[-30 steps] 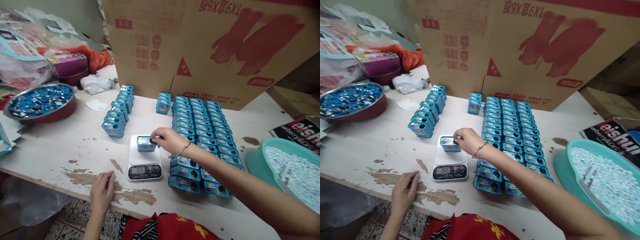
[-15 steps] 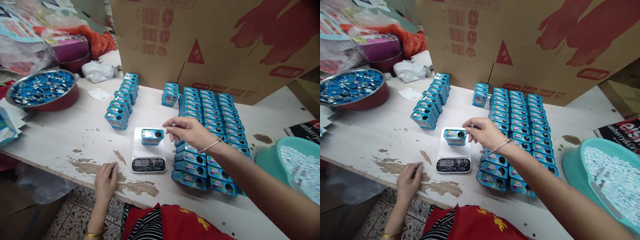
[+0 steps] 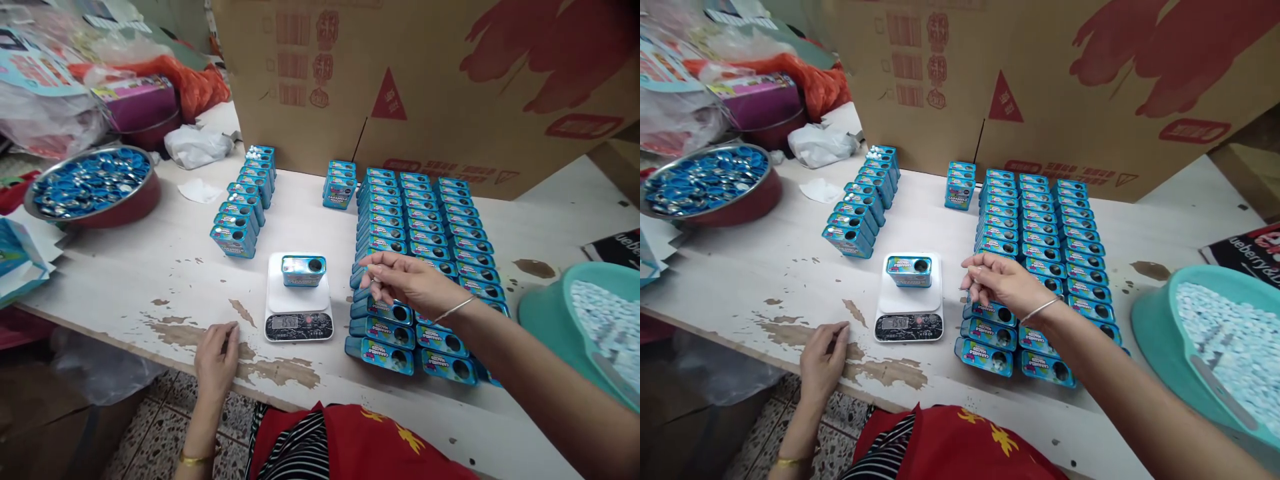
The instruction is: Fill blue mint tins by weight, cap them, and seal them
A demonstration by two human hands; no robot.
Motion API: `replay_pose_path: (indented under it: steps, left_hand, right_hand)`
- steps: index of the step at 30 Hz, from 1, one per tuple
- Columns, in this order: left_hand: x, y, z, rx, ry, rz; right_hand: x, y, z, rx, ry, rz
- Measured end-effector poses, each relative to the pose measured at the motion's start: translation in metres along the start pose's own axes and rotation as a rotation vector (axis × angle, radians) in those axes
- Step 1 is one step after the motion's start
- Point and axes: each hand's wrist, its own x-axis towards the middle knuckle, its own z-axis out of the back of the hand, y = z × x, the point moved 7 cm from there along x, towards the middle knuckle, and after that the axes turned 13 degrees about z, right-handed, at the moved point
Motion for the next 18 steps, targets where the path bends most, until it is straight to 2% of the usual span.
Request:
replay_pose_path:
  steps: [5, 8, 11, 13, 16, 18]
  left_hand:
    - [-0.003, 0.002, 0.001, -0.002, 0.005, 0.004]
    - [0.002, -0.013, 0.008, -0.026, -0.016, -0.012]
    - [0.022, -0.058, 0.019, 0.021, -0.089, -0.175]
    - [0.043, -0.097, 0.017, 0.1, -0.053, -0.343]
    - [0.077, -0.147, -0.002, 0.217, 0.158, -0.573]
    - [0.101, -0.172, -0.02, 0.267, 0.303, -0.668]
  right_hand:
    - [0.004, 0.0, -0.021, -0.055, 0.088, 0.025]
    - [0.001, -0.002, -0.027, -0.059, 0.105, 0.022]
    - [-0.007, -0.001, -0.028, -0.045, 0.098, 0.012]
    - [-0.015, 0.002, -0.026, -0.032, 0.09, 0.018]
    - [-0.03, 0.011, -0.014, -0.024, 0.054, 0.04]
    - [-0.045, 0.017, -0.001, -0.021, -0.001, 0.057]
